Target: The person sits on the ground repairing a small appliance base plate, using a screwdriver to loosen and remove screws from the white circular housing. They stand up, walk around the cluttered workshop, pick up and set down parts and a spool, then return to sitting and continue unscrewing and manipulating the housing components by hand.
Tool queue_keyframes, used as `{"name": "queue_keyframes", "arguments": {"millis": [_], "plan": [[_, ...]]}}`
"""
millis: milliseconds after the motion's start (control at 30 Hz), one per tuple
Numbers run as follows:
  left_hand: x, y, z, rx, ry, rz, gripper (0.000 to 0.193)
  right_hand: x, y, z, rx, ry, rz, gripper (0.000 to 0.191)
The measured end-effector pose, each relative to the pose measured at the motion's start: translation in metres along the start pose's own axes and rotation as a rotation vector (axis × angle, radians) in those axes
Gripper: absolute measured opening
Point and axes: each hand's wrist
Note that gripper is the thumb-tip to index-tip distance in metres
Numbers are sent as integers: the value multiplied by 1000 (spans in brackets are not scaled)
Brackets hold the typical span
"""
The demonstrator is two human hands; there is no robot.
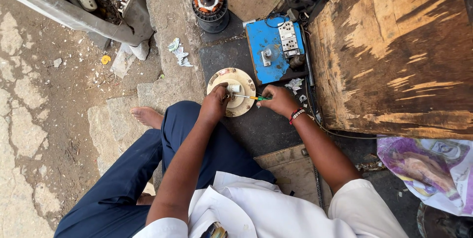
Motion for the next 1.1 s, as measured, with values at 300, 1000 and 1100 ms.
{"name": "queue_keyframes", "arguments": {"millis": [300, 1000, 1100], "plan": [[3, 0, 5, 23, 0, -10, 22, -7, -7, 14, -230, -83, -154, 37], [-4, 9, 12, -135, -85, 38, 21, -19, 7, 29, 118, -33, 93, 49], [-5, 9, 8, -76, -56, 39, 21, -17, 12, 21, 134, -43, 97, 51]]}}
Point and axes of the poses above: each hand's wrist, its own y-axis away from the middle knuckle, its own x-axis out of the back of the hand, z = x × y, and after that the axes turned 3 degrees about z, right-handed
